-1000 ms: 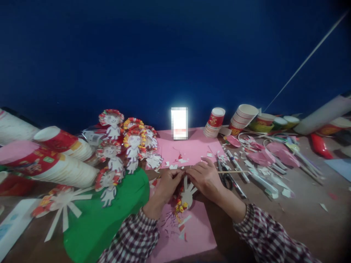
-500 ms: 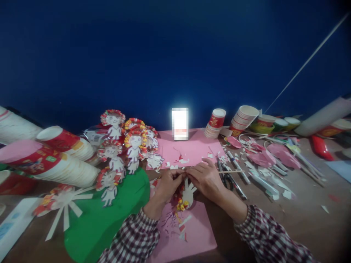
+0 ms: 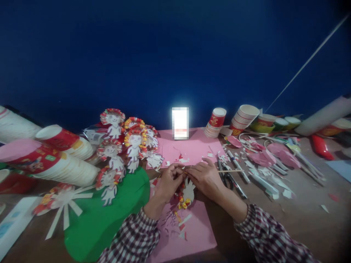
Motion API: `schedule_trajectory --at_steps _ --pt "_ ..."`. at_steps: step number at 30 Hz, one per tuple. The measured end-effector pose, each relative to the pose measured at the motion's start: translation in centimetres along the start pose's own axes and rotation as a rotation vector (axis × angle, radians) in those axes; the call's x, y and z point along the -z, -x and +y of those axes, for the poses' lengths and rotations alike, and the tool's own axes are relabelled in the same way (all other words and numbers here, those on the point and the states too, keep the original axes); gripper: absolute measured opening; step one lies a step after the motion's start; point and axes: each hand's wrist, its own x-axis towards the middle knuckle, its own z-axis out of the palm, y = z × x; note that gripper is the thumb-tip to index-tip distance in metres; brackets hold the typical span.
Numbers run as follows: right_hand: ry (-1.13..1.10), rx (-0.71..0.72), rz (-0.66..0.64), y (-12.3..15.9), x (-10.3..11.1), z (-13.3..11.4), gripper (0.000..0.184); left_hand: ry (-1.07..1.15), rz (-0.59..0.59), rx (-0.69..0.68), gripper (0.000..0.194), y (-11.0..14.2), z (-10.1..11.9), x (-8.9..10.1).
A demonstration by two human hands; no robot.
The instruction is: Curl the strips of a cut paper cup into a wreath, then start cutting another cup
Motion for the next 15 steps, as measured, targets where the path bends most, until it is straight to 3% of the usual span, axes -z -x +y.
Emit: schedule_trajectory --at_steps 9,15 --pt "0.04 0.017 0.036 -0.11 -0.01 0.11 0.013 -0.001 0.043 0.037 0.033 -0.28 -0.39 0.3" --pt "0.04 0.048 0.046 0.05 0.0 0.06 0.013 -0.166 0.039 0.032 0.034 -0.58 -0.74 0.55"
